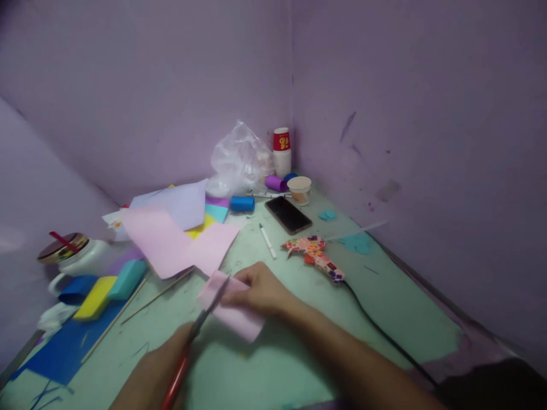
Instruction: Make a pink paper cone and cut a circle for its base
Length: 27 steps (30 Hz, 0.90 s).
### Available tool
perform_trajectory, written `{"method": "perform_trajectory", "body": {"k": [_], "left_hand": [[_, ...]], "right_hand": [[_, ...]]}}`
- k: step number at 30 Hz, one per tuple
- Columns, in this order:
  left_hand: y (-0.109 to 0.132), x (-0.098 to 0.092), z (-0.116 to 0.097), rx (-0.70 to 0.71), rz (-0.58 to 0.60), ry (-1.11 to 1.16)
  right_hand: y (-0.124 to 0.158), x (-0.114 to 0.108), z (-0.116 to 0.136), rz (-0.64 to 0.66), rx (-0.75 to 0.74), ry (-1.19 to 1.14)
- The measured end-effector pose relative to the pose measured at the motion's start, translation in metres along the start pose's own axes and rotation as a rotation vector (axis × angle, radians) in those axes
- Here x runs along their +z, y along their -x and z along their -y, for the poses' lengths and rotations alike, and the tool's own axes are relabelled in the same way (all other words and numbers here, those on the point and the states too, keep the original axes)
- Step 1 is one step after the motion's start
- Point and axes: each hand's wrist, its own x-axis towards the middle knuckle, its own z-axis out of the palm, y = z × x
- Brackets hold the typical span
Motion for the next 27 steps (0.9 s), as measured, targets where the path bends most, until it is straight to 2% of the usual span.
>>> {"method": "perform_trajectory", "body": {"k": [5,10,13,15,17,18,20,23,25,27], "left_hand": [[-0.006,0.006,0.01,0.044,-0.013,0.046],[-0.01,0.016,0.007,0.085,-0.021,0.154],[-0.009,0.012,0.01,-0.015,-0.098,0.4],[-0.01,0.002,0.023,-0.112,-0.191,0.435],[-0.014,-0.012,0.045,-0.198,-0.26,0.23],[-0.018,-0.019,0.058,-0.289,-0.34,0.065],[-0.026,-0.029,0.083,-0.432,-0.371,-0.153],[-0.039,-0.036,0.109,-0.495,-0.369,-0.201],[-0.044,-0.04,0.115,-0.494,-0.345,-0.214],[-0.044,-0.043,0.115,-0.493,-0.289,-0.288]], "right_hand": [[-0.002,0.0,-0.004,-0.036,0.006,0.036],[-0.008,-0.002,-0.006,0.0,0.059,0.041],[-0.011,-0.002,-0.009,0.013,0.094,0.031],[-0.013,-0.002,-0.012,0.005,0.109,0.012],[-0.015,-0.001,-0.015,-0.006,0.115,-0.022],[-0.016,-0.001,-0.016,-0.021,0.112,-0.045],[-0.021,-0.001,-0.017,-0.103,0.083,-0.114],[-0.031,-0.006,-0.016,-0.336,-0.017,-0.271],[-0.035,-0.012,-0.015,-0.463,-0.087,-0.375],[-0.036,-0.016,-0.014,-0.519,-0.125,-0.445]]}}
